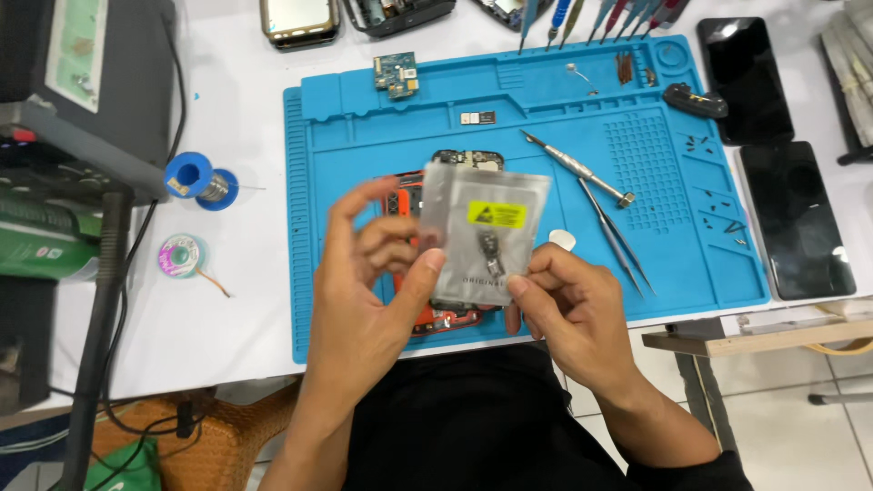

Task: The person removes a small component from the bottom of a disassembled smartphone using tweezers, then opens a sealed bag to retrieve a replacement part. They install the new component into the phone and press it into place, completing the replacement step.

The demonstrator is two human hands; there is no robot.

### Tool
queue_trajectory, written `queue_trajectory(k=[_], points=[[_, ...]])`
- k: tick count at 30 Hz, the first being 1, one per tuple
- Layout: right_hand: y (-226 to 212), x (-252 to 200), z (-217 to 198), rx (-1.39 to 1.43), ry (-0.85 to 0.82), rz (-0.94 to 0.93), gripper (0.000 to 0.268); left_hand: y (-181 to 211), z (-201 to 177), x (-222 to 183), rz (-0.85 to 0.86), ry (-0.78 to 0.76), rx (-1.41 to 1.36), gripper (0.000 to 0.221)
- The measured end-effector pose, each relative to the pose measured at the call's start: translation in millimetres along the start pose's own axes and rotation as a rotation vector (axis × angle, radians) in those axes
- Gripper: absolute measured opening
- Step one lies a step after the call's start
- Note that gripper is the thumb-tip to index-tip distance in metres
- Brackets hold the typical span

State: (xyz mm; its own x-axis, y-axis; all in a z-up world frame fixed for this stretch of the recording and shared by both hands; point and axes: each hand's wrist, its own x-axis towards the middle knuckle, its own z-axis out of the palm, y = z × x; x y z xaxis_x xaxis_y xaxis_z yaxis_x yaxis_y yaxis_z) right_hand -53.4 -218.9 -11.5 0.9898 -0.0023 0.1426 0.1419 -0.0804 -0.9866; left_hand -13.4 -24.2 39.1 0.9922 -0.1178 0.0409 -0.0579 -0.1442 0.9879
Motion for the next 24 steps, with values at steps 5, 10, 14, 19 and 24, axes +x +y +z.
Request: queue_trajectory(k=[5, 10, 14, 19, 24], points=[[-14.9, 5.7, -25.7, -0.412, -0.272, -0.128, 0.016, 12.2, -4.5, -4.7, 0.549, -0.140, 0.582, 0.074], [-24.6, 6.0, -33.5, -0.459, -0.470, -0.244, 0.012, 18.2, 7.8, -10.5, 0.744, -0.405, 0.718, 0.024], [-22.5, 0.9, -35.8, -0.435, -0.443, -0.219, 0.013, 8.0, 6.6, -11.5, 0.710, -0.439, 0.712, 0.009], [-29.2, -6.6, -53.6, -0.381, -0.418, -0.241, 0.017, 3.7, 8.6, -12.8, 0.546, -0.606, 0.551, 0.015], [-26.9, -25.6, -116.2, -0.595, 0.053, -0.239, 0.012, -12.8, 1.3, -15.9, 0.426, -0.459, 0.530, 0.008]])
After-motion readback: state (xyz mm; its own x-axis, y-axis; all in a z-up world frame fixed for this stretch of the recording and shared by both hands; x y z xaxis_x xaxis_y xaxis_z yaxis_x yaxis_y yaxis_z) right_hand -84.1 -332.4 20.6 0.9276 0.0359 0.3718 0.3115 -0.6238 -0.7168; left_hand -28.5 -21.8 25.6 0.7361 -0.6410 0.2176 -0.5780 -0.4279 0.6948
